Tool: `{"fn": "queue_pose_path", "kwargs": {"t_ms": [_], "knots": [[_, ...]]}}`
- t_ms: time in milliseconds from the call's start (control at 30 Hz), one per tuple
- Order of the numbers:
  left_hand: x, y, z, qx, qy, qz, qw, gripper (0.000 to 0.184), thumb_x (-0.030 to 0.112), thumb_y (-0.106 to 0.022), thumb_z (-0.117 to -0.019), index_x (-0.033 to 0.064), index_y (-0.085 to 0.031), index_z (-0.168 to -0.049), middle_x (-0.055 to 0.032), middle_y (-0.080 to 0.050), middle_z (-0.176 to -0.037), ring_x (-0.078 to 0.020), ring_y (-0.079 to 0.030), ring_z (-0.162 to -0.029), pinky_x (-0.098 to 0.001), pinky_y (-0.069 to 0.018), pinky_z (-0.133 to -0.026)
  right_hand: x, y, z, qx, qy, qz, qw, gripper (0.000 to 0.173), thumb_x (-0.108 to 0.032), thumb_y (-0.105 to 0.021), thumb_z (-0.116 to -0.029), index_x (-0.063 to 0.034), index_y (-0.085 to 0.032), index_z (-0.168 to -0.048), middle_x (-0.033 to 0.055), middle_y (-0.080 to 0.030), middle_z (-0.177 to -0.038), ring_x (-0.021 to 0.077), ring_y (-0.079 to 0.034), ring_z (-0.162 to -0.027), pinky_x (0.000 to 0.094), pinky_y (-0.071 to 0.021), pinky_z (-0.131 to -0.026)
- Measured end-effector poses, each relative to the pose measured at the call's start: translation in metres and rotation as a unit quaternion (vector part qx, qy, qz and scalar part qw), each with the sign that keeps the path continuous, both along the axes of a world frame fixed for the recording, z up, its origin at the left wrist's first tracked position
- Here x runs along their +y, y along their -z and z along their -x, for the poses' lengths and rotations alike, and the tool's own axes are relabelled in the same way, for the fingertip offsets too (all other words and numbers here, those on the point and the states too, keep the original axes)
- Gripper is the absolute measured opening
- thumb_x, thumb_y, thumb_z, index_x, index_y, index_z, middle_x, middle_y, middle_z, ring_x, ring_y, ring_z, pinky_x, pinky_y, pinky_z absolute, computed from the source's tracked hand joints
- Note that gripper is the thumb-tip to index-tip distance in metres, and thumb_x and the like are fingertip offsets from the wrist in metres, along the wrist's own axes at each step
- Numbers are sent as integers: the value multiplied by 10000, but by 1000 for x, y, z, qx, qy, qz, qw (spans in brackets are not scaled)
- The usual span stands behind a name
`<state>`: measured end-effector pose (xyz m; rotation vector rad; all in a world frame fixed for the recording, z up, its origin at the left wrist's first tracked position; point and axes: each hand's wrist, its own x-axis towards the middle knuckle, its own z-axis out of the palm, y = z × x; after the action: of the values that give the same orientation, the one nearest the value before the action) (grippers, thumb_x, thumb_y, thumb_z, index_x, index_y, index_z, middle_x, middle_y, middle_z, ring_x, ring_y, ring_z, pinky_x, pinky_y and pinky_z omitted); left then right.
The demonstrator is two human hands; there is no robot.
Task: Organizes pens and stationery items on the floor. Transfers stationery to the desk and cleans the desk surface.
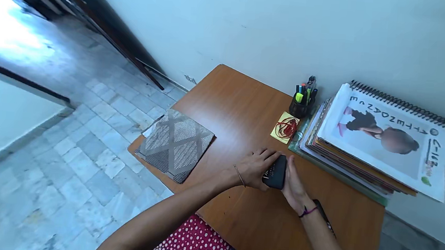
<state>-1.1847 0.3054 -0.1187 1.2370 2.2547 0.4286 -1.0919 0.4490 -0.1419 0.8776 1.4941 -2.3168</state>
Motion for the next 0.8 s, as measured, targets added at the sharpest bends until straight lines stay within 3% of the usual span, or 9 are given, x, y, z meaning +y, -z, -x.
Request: {"fn": "queue_pose_path", "kwargs": {"t_ms": [100, 133, 233, 367, 500, 600, 667, 733, 800], "knots": [[-2, 10, 27, -17, -31, 11, 999, 1050, 307, -914, -753, 51, -335, -1591, -201, -394, -1592, -426, -368, -1464, -617, -469, -1016, 7, 1, -5, -14, 5, -34, 999, 637, -459, -206, -1119, -114, -120, -1647, 161, -186, -1693, 324, -272, -1534, 532, -310, -1198], [-2, 13, 42, -9, -44, 21, 999, 1059, 296, -922, -745, 53, -335, -1592, -205, -385, -1598, -430, -363, -1469, -625, -469, -1020, 12, 0, -10, -19, 5, -56, 998, 633, -443, -238, -1121, -111, -119, -1647, 159, -186, -1695, 331, -279, -1534, 538, -320, -1194], [4, 17, 101, 25, -70, 63, 995, 1102, 265, -929, -740, 85, -287, -1617, -205, -340, -1626, -449, -327, -1488, -651, -444, -1038, 32, 3, -33, -18, -24, -102, 994, 623, -390, -304, -1119, -82, -151, -1638, 171, -241, -1674, 331, -352, -1496, 509, -374, -1162], [23, 43, 185, 57, -64, 65, 994, 1265, 227, -969, -674, 115, -171, -1650, -199, -325, -1640, -473, -324, -1481, -654, -377, -1110, 51, 15, -60, -37, -24, -130, 991, 582, -353, -398, -1100, -53, -292, -1588, 197, -416, -1574, 318, -521, -1363, 459, -474, -1069], [64, 59, 225, 64, -43, 110, 991, 1332, 119, -981, -626, 161, -142, -1660, -174, -341, -1638, -469, -306, -1494, -683, -418, -1058, 58, 16, -70, -56, 2, -120, 991, 531, -281, -372, -1107, -15, -315, -1563, 231, -465, -1514, 323, -571, -1290, 445, -501, -1016], [84, 60, 231, 68, -22, 93, 993, 1167, -96, -850, -712, 143, -199, -1650, -134, -326, -1660, -449, -232, -1537, -700, -391, -1071, 64, 19, -74, -73, 31, -104, 991, 509, -254, -345, -1115, -6, -312, -1558, 227, -464, -1511, 307, -590, -1257, 428, -508, -1000], [84, 55, 229, 80, -33, 77, 993, 1081, -222, -704, -762, 157, -216, -1649, -80, -238, -1705, -415, -132, -1576, -685, -276, -1161, 70, 19, -79, -80, 47, -103, 990, 505, -244, -325, -1117, 9, -307, -1553, 235, -466, -1503, 296, -600, -1236, 420, -508, -992], [76, 56, 222, 55, -124, 30, 990, 989, -181, -666, -824, 141, -224, -1647, -121, -158, -1721, -434, -97, -1576, -710, -177, -1189, 78, 20, -87, -85, 69, -105, 988, 498, -235, -309, -1120, 27, -308, -1544, 240, -479, -1481, 272, -616, -1203, 396, -515, -977], [66, 62, 213, -2, -280, -25, 960, 978, 97, -795, -868, 89, -198, -1643, -229, -159, -1694, -488, -190, -1537, -720, -249, -1163, 86, 24, -96, -86, 88, -98, 987, 506, -259, -289, -1123, 37, -307, -1533, 231, -489, -1457, 245, -623, -1179, 372, -521, -967]]}}
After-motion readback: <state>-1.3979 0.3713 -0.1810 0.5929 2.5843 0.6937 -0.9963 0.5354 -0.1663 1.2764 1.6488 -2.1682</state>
